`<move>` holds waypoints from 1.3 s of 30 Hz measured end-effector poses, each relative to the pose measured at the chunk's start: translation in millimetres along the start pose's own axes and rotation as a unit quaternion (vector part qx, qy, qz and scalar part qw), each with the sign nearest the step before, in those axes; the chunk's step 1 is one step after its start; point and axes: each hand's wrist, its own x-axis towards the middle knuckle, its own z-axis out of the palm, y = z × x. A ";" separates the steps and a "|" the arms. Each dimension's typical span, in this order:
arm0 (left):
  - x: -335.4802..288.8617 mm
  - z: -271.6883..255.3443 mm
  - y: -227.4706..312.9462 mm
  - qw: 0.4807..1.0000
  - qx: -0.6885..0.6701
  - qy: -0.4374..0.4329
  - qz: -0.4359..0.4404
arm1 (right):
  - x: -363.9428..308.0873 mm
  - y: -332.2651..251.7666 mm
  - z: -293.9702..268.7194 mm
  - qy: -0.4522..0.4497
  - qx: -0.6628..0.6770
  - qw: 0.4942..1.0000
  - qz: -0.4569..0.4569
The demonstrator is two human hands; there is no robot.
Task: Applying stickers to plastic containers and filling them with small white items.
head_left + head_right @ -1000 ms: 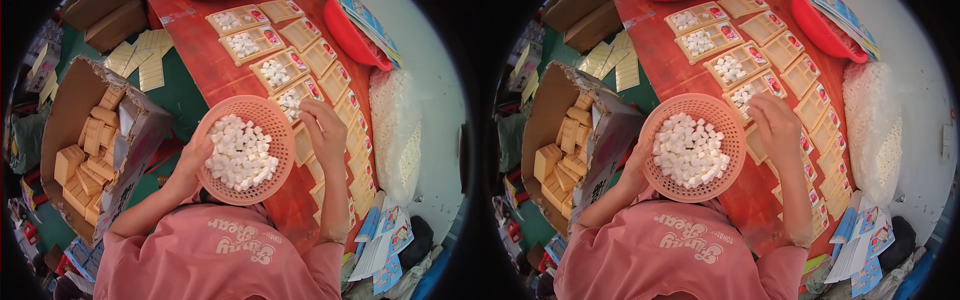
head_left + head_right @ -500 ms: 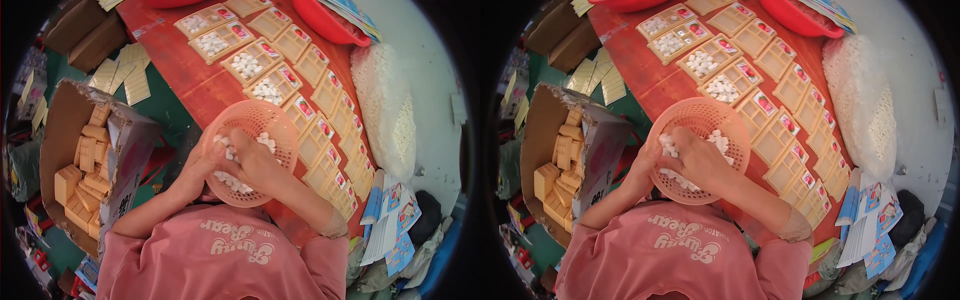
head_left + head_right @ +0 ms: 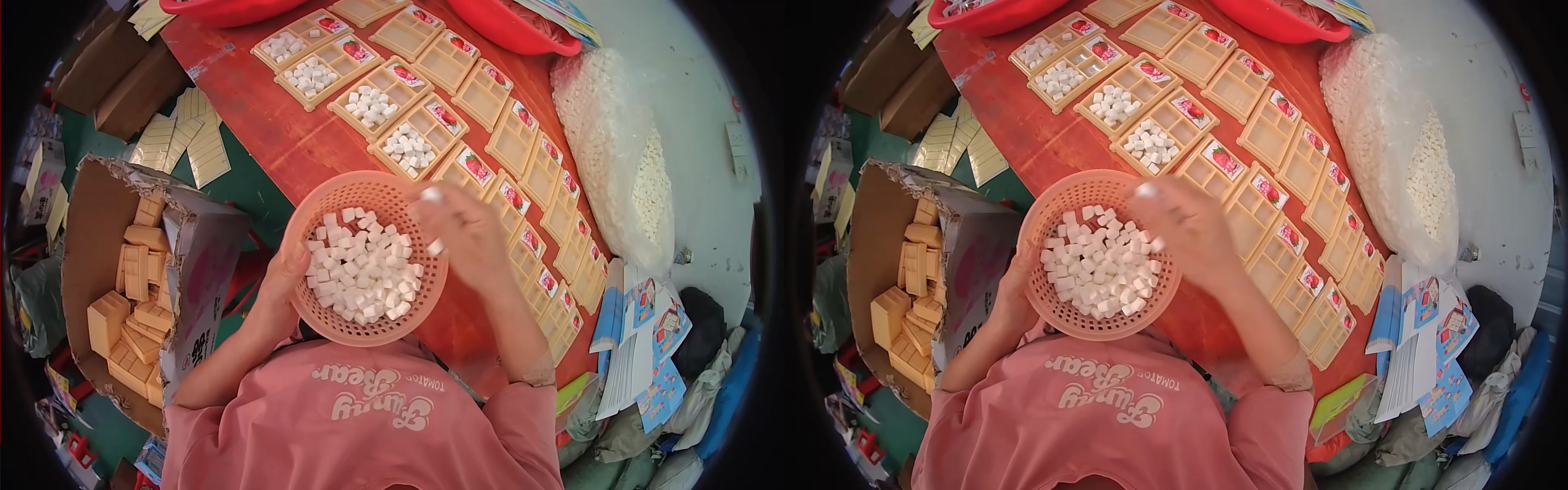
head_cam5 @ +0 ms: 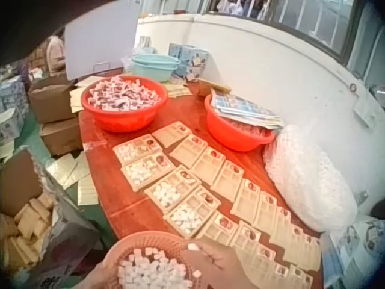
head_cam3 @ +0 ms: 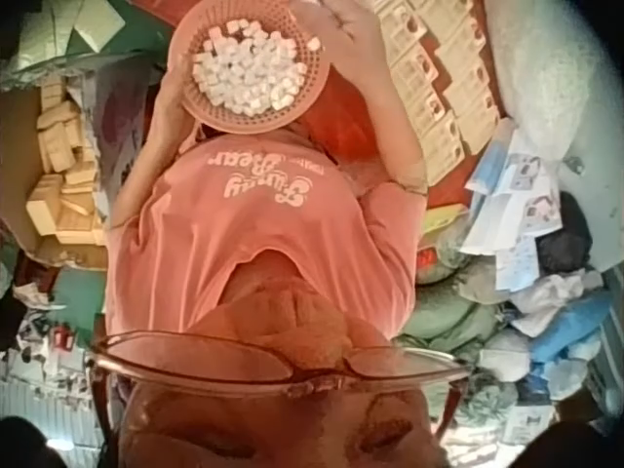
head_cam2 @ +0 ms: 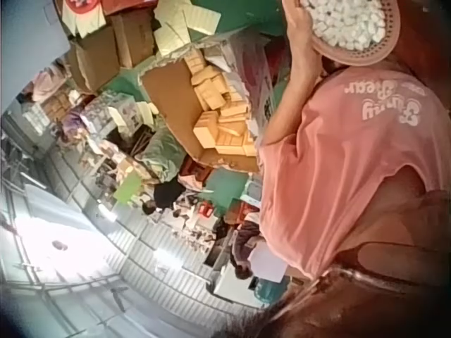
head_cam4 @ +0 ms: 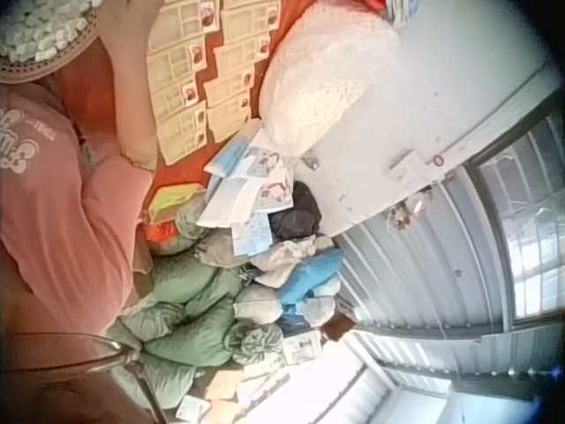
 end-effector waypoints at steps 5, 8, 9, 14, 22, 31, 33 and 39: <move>-7.2 -11.8 -2.0 1.000 0.004 0.018 0.010 | 15.8 44.1 -28.4 0.083 -0.309 0.927 -0.198; -8.6 -15.4 -3.6 1.000 0.003 0.022 0.006 | 17.9 62.9 -32.6 0.086 -0.408 0.860 -0.294; -8.6 -14.7 -4.0 0.999 0.016 0.025 0.012 | 18.2 65.0 -34.0 0.078 -0.431 0.841 -0.319; -12.5 -21.5 -8.0 0.999 0.025 0.038 0.017 | 15.7 66.7 -30.6 0.082 -0.423 0.848 -0.308; -12.1 -16.4 -6.3 0.999 0.033 0.032 0.005 | 11.3 60.6 -34.6 0.055 -0.374 0.885 -0.271; -14.5 -16.5 -9.0 0.999 0.011 0.043 -0.002 | -9.7 43.0 -56.7 0.119 -0.302 0.940 -0.106; -14.7 -17.0 -9.4 0.999 0.010 0.036 -0.002 | -9.7 52.0 -54.3 0.112 -0.340 0.921 -0.153; -15.8 -15.9 -9.8 1.000 0.003 0.025 -0.011 | -10.3 51.0 -51.4 0.105 -0.380 0.892 -0.222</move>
